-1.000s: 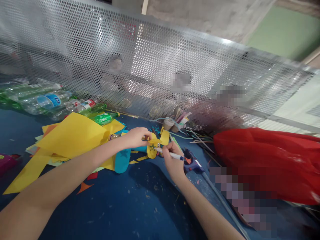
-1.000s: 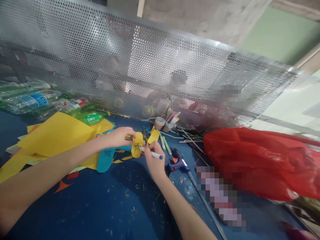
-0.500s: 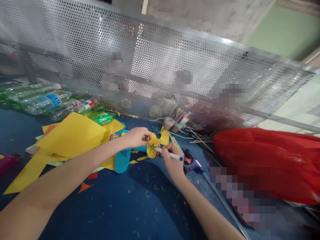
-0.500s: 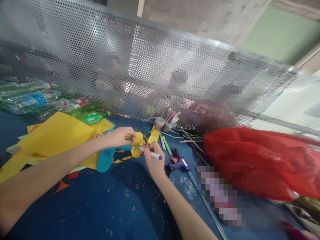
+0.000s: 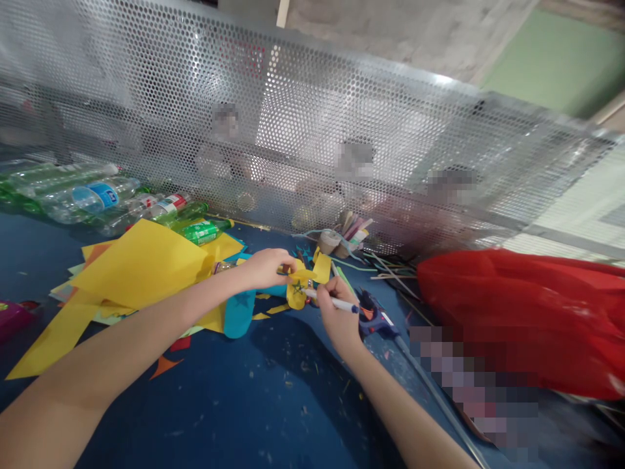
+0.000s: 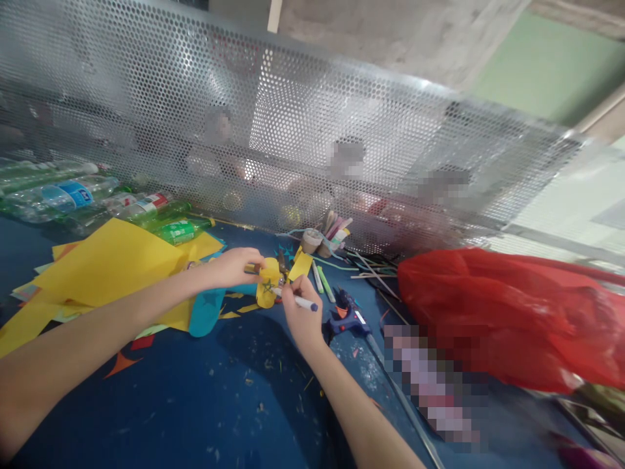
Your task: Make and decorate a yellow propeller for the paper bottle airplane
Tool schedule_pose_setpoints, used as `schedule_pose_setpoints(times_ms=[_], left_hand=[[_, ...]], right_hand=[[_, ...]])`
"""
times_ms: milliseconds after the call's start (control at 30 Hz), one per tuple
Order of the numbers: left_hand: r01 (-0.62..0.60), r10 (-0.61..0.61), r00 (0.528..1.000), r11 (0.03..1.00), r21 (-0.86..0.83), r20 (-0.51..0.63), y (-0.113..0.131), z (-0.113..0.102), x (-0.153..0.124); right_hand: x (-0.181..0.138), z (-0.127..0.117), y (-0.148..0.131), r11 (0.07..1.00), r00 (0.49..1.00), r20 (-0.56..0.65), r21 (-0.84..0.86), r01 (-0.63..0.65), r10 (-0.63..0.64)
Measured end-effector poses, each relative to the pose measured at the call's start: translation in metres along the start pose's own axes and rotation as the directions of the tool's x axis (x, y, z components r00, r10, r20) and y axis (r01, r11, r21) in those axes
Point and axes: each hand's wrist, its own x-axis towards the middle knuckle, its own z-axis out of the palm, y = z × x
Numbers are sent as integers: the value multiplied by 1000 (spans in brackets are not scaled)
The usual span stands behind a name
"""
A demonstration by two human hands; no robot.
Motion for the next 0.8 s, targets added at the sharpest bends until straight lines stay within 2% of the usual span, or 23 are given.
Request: schedule_pose_setpoints(times_ms=[800], left_hand=[[-12,12,1000,1000,1,-8,-2,1,0]], right_hand=[[-1,0,3,999,998,57,35,-33,31]])
